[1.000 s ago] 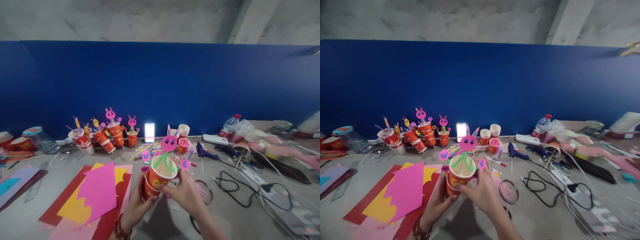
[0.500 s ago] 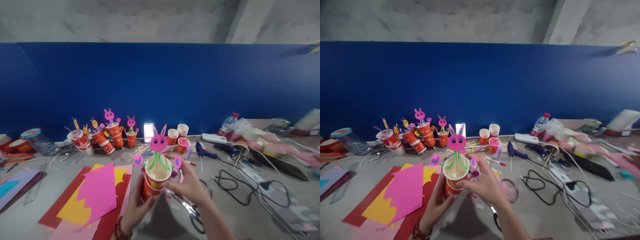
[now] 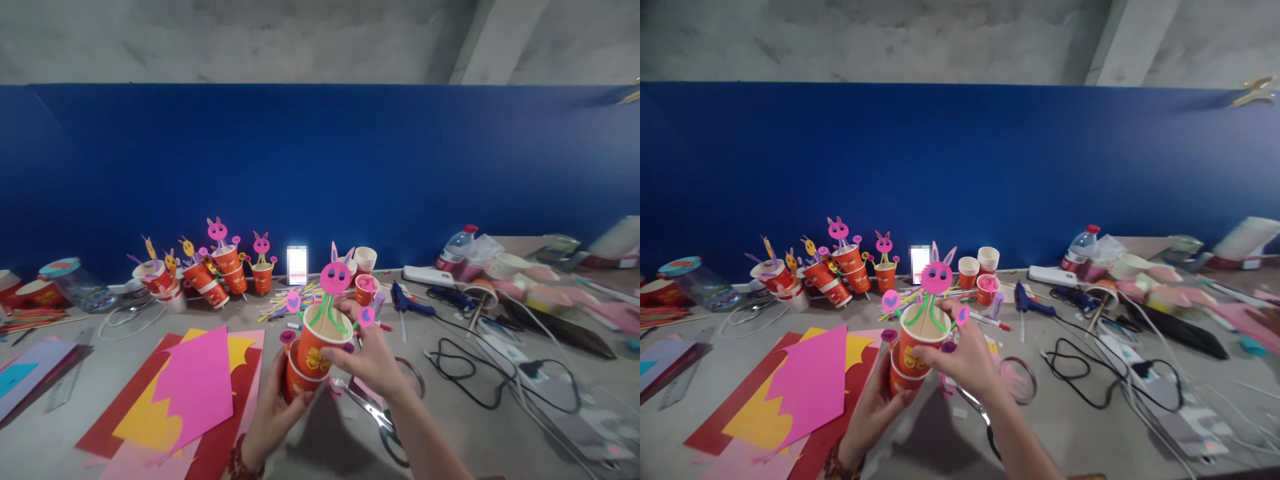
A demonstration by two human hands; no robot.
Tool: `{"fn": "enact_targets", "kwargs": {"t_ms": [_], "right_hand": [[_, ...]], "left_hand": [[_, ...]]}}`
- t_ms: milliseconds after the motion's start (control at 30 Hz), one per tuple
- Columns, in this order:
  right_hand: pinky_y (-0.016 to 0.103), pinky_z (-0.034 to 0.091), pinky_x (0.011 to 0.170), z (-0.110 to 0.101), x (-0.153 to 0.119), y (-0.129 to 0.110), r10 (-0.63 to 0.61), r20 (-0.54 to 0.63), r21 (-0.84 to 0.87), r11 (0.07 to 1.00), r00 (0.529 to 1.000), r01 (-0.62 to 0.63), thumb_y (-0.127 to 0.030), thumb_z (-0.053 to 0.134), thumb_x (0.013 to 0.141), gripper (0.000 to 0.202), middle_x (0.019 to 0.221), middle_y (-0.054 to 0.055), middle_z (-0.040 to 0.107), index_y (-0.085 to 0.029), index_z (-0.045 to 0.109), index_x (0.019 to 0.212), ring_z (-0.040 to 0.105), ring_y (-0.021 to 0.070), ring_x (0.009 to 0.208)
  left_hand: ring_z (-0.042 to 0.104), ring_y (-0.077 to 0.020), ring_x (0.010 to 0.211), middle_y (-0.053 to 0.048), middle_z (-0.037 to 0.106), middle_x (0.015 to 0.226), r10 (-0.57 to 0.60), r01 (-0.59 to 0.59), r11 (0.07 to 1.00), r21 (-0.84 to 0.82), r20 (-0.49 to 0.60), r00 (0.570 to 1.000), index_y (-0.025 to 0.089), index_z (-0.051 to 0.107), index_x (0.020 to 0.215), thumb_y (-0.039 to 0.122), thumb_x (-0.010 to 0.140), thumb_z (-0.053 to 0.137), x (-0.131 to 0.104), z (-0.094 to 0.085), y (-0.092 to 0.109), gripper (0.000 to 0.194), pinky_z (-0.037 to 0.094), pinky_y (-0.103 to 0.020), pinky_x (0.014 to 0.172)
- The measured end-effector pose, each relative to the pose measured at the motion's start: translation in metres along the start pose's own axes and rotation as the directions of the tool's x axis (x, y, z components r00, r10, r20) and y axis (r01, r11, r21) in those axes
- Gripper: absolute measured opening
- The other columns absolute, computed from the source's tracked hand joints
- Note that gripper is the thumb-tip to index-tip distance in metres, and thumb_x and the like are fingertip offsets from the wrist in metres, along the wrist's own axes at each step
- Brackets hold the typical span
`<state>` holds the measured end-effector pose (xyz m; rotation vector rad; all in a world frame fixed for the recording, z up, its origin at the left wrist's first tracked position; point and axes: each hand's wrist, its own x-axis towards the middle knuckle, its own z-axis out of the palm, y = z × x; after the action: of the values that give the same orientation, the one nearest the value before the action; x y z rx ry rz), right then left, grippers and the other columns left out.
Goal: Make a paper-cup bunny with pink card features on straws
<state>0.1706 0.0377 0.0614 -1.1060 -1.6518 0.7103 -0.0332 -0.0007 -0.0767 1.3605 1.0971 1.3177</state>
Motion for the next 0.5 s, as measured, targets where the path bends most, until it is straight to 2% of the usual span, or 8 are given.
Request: {"fn": "enact_targets", "kwargs": {"t_ms": [200, 500], "right_hand": [[0.042, 0.051, 0.093, 0.0041, -0.0023, 0.0015, 0.032, -0.056, 0.155, 0.988, 0.998, -0.023, -0.042, 0.082, 0.071, 0.058, 0.115, 0.009, 0.065, -0.023, 0.055, 0.118, 0.065, 0.0296, 0.105], [0.045, 0.047, 0.097, 0.0054, -0.0041, -0.0023, 0.036, -0.009, 0.029, 0.999, 0.999, -0.035, -0.041, 0.083, 0.067, 0.059, 0.116, 0.009, 0.065, -0.023, 0.057, 0.117, 0.062, 0.0305, 0.108]], "left_hand": [[0.036, -0.0388, 0.143, -0.01, 0.036, 0.159, -0.023, 0.023, 1.0, -0.005, -0.004, 1.0, 0.028, 0.034, 0.151, 0.042, 0.08, 0.074, 0.0008, 0.0009, 0.0034, 0.083, 0.035, -0.051, 0.116], [0.042, -0.0386, 0.139, -0.015, 0.043, 0.153, -0.039, 0.039, 0.995, -0.096, 0.007, 0.999, 0.027, 0.038, 0.147, 0.039, 0.076, 0.079, 0.0008, 0.0051, 0.0006, 0.083, 0.04, -0.052, 0.112]]}}
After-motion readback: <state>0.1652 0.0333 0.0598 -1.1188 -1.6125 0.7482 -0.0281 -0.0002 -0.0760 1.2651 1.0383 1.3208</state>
